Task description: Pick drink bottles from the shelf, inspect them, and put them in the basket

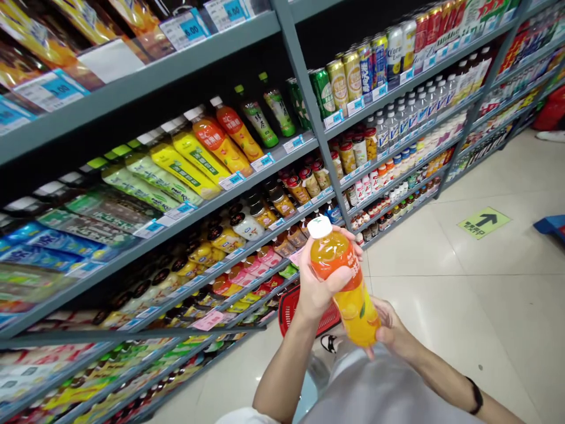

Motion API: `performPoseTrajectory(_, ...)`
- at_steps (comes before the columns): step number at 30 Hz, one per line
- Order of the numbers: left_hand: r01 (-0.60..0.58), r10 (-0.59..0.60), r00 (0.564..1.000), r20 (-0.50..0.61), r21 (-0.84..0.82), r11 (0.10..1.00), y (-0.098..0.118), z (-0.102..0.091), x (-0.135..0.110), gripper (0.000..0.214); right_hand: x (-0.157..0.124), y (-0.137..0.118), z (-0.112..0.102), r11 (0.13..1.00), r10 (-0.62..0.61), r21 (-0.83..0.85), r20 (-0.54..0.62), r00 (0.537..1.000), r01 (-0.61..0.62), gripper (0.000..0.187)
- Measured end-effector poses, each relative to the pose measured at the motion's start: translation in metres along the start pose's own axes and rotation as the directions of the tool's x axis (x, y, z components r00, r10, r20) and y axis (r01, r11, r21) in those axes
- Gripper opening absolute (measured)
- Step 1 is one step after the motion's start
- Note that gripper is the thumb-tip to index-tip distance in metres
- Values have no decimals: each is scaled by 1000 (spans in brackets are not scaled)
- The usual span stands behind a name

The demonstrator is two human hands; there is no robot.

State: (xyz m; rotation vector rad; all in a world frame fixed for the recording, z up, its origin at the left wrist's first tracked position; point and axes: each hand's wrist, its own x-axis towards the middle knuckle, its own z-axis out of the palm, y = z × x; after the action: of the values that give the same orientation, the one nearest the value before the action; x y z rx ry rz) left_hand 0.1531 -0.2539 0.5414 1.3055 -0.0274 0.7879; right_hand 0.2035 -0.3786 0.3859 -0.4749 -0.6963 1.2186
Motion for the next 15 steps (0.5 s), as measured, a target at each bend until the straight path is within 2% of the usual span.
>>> performPoseTrajectory(4, 23, -22, 999, 29, -24, 999, -3, 10, -1, 57, -4, 2, 11, 966, 78, 233, 133, 988, -108, 64)
performPoseTrajectory(9, 27, -22, 998, 58, -96, 995, -9, 16, -6, 55, -9, 2, 15, 856, 118, 443, 334, 935, -266, 58)
performPoseTrajectory(11, 17, -9, 995, 97, -84, 996, -11, 16, -9, 52, -11, 7, 11, 823, 125, 481, 368, 922, -303, 61)
performPoseTrajectory(15, -9, 16, 992, 121, -59, 998, -12, 14, -15, 51, -12, 18, 3, 794, 173, 499, 362, 916, -347, 70)
